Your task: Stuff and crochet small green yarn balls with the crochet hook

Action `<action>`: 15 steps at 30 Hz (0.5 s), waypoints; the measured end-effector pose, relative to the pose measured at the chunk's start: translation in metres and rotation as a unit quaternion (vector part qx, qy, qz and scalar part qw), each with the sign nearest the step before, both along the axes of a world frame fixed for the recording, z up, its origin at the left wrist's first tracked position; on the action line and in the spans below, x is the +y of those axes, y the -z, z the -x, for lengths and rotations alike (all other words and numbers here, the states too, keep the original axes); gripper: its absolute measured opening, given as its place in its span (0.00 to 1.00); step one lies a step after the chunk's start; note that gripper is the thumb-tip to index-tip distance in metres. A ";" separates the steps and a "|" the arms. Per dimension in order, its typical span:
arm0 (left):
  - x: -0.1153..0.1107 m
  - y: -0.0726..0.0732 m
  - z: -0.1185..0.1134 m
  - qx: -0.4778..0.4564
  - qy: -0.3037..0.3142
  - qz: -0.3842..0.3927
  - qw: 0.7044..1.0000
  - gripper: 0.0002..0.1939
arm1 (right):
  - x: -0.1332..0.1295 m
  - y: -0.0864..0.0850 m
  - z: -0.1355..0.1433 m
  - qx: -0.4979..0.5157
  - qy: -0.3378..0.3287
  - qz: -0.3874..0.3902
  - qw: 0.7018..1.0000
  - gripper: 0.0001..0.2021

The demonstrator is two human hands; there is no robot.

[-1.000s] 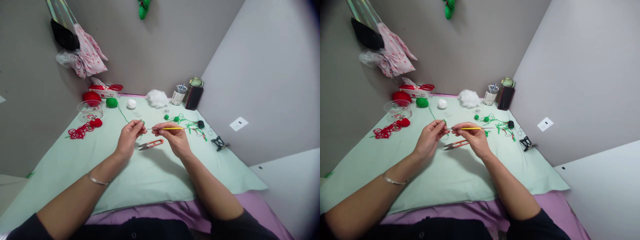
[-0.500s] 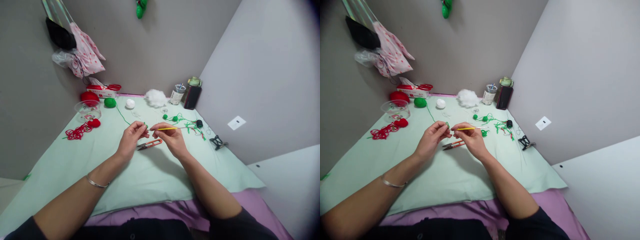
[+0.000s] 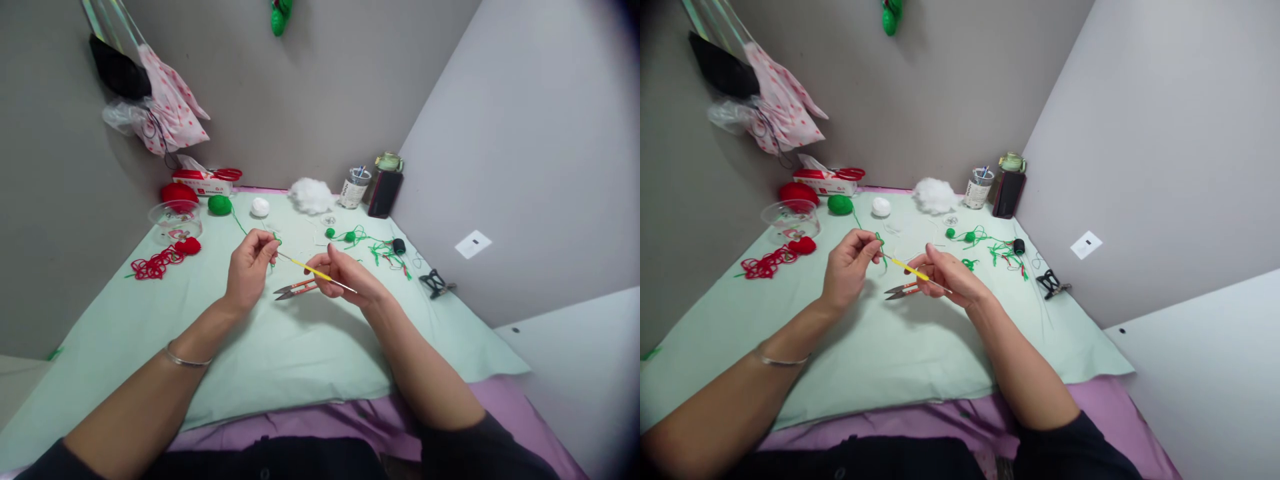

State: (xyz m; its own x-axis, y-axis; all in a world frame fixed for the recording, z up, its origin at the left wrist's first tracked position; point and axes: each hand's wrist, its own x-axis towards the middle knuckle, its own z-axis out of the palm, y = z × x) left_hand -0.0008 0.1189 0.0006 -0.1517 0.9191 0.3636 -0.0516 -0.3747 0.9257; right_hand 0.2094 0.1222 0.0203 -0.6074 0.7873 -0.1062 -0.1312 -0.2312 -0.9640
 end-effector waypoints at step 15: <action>0.004 -0.006 0.001 -0.132 0.032 0.098 0.986 0.16 | -0.008 -0.002 0.003 0.076 -0.018 -0.041 0.996 0.17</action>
State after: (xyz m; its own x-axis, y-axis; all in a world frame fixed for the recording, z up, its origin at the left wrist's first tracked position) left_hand -0.0023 0.1232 0.0063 -0.1575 0.9783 0.1346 -0.3177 -0.1793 0.9311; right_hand 0.2061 0.1145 0.0224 -0.6393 0.7671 0.0530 -0.2706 -0.1599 -0.9493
